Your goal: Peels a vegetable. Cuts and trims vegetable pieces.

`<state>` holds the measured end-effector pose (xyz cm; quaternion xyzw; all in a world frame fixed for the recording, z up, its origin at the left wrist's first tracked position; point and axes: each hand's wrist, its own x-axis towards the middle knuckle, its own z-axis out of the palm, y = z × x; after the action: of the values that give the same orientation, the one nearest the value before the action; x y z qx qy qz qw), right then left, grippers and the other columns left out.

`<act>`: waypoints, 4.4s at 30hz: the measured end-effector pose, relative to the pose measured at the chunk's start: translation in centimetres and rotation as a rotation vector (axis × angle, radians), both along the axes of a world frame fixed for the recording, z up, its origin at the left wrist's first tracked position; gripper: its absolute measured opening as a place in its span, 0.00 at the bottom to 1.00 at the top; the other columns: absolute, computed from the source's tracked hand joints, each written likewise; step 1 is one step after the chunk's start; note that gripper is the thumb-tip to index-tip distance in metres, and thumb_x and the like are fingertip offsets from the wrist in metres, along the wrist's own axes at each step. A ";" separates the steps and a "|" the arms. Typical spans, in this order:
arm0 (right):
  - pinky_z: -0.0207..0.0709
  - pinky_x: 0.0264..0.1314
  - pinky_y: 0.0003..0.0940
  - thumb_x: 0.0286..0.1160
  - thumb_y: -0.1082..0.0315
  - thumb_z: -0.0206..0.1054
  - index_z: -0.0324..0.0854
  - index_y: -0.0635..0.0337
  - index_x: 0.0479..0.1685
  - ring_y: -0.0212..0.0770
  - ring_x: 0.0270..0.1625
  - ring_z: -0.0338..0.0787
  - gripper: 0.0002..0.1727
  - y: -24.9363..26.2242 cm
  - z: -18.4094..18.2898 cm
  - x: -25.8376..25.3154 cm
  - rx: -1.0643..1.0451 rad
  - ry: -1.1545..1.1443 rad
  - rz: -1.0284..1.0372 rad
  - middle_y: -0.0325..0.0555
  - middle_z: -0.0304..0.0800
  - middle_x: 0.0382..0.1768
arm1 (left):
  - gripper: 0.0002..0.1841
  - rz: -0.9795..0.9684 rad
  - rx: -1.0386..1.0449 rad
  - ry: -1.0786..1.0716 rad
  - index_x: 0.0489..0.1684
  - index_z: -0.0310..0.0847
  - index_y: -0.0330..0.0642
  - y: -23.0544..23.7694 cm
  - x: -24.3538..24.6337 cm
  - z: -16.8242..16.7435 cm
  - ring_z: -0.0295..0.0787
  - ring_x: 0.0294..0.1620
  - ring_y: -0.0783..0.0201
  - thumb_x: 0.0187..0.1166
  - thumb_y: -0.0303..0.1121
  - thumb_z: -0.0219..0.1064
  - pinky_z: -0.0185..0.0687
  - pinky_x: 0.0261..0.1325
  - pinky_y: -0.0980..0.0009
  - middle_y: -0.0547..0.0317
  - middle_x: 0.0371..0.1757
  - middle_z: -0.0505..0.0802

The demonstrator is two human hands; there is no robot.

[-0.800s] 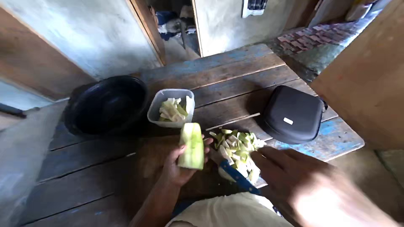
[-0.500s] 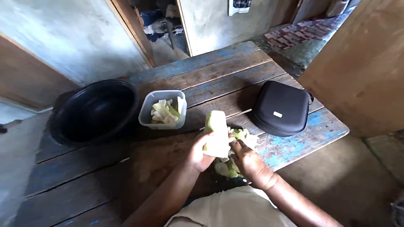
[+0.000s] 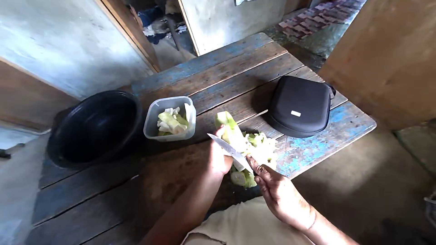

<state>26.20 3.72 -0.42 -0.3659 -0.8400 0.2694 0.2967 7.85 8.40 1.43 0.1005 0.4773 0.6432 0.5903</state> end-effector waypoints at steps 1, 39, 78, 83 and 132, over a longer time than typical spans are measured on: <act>0.83 0.33 0.36 0.90 0.60 0.46 0.76 0.58 0.81 0.41 0.31 0.88 0.27 -0.1 -0.1 0.1 0.011 -0.014 -0.011 0.50 0.90 0.40 | 0.20 0.020 0.013 0.014 0.64 0.75 0.47 0.0 0.0 -0.1 0.90 0.48 0.57 0.92 0.48 0.46 0.87 0.51 0.58 0.52 0.48 0.90; 0.79 0.37 0.31 0.92 0.61 0.46 0.71 0.56 0.84 0.32 0.30 0.81 0.26 4.2 -2.4 0.5 -0.473 0.055 -0.152 0.41 0.85 0.34 | 0.21 -0.211 -0.047 -0.099 0.72 0.68 0.42 -5.0 1.9 -3.3 0.91 0.40 0.55 0.92 0.43 0.38 0.91 0.41 0.60 0.47 0.48 0.89; 0.87 0.50 0.47 0.89 0.63 0.51 0.76 0.60 0.81 0.51 0.45 0.96 0.25 1.6 -2.8 -1.7 -0.154 -0.022 -0.096 0.57 0.94 0.51 | 0.19 -0.214 0.049 0.095 0.76 0.66 0.45 -3.4 -0.4 -4.8 0.92 0.48 0.64 0.90 0.30 0.45 0.90 0.53 0.66 0.55 0.50 0.91; 0.77 0.36 0.22 0.92 0.65 0.49 0.67 0.57 0.88 0.25 0.30 0.79 0.26 4.1 -3.6 0.2 -0.336 0.242 -0.147 0.39 0.87 0.38 | 0.25 -0.274 0.066 -0.019 0.81 0.61 0.47 -4.0 0.1 -5.3 0.92 0.45 0.56 0.84 0.39 0.45 0.92 0.46 0.59 0.49 0.53 0.89; 0.86 0.39 0.40 0.91 0.60 0.50 0.76 0.57 0.81 0.46 0.35 0.92 0.25 1.6 -2.8 -1.5 -0.082 -0.031 -0.063 0.54 0.93 0.42 | 0.19 -0.124 0.125 0.084 0.72 0.67 0.46 -2.7 0.0 -5.3 0.90 0.51 0.67 0.90 0.33 0.39 0.88 0.56 0.67 0.57 0.51 0.89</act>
<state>24.66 5.33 -3.24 -0.4080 -0.8208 0.2884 0.2770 7.83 5.73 -3.88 0.1934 0.4537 0.6290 0.6009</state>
